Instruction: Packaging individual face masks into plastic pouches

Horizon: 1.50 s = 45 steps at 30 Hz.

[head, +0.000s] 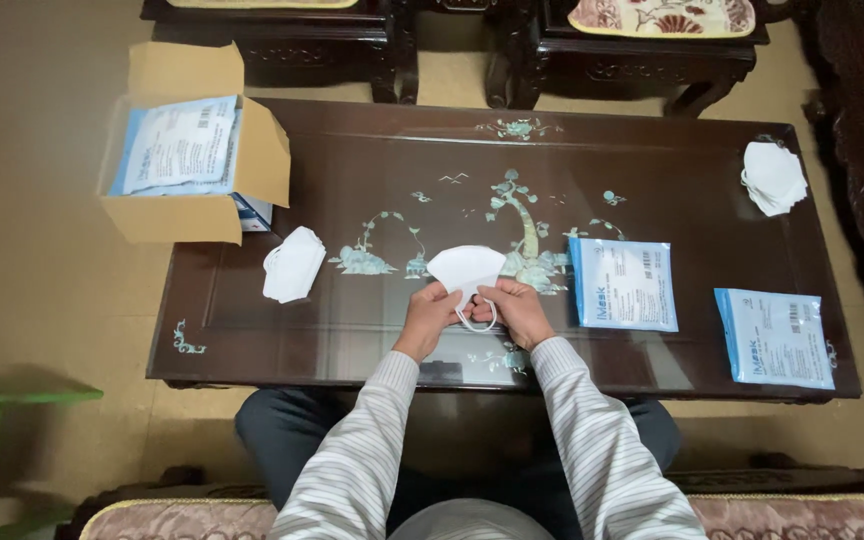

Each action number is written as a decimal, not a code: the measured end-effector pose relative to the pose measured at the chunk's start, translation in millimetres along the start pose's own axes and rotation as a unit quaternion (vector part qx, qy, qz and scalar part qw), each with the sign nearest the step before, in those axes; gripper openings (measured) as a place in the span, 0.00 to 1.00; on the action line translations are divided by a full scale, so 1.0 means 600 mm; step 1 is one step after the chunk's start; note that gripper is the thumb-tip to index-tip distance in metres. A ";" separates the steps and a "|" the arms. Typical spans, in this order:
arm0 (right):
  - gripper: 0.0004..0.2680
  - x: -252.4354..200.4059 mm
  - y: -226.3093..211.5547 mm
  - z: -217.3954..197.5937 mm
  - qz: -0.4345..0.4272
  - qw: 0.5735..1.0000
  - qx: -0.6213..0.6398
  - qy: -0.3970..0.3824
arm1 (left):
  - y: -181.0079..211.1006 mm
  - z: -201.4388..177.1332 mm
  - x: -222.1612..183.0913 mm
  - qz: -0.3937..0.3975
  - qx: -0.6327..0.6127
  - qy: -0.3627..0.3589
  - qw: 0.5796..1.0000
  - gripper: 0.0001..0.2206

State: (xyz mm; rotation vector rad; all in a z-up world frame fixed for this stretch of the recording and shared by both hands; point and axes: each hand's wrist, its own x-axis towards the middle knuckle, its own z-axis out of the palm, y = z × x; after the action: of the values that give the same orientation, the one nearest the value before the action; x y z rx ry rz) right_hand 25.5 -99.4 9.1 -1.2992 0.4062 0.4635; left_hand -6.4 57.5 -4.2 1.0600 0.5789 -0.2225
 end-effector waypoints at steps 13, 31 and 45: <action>0.14 0.041 0.043 -0.055 -0.018 0.999 0.011 -0.029 | -0.006 -0.018 0.013 0.005 -0.009 -0.018 1.000 0.12; 0.09 0.029 -0.023 -0.178 -0.476 0.678 -0.432 0.357 | -0.007 0.033 -0.004 -0.037 -0.064 0.051 0.996 0.24; 0.14 0.013 -0.007 -0.267 -0.414 0.599 -0.610 0.313 | -0.012 0.025 0.001 -0.039 -0.053 0.040 0.997 0.25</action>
State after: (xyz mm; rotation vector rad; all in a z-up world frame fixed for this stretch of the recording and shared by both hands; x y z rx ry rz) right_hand 29.8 -255.4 -27.3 -2.8051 -0.0834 -0.7518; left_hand -3.6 41.2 -4.6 0.9480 0.6974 -0.2173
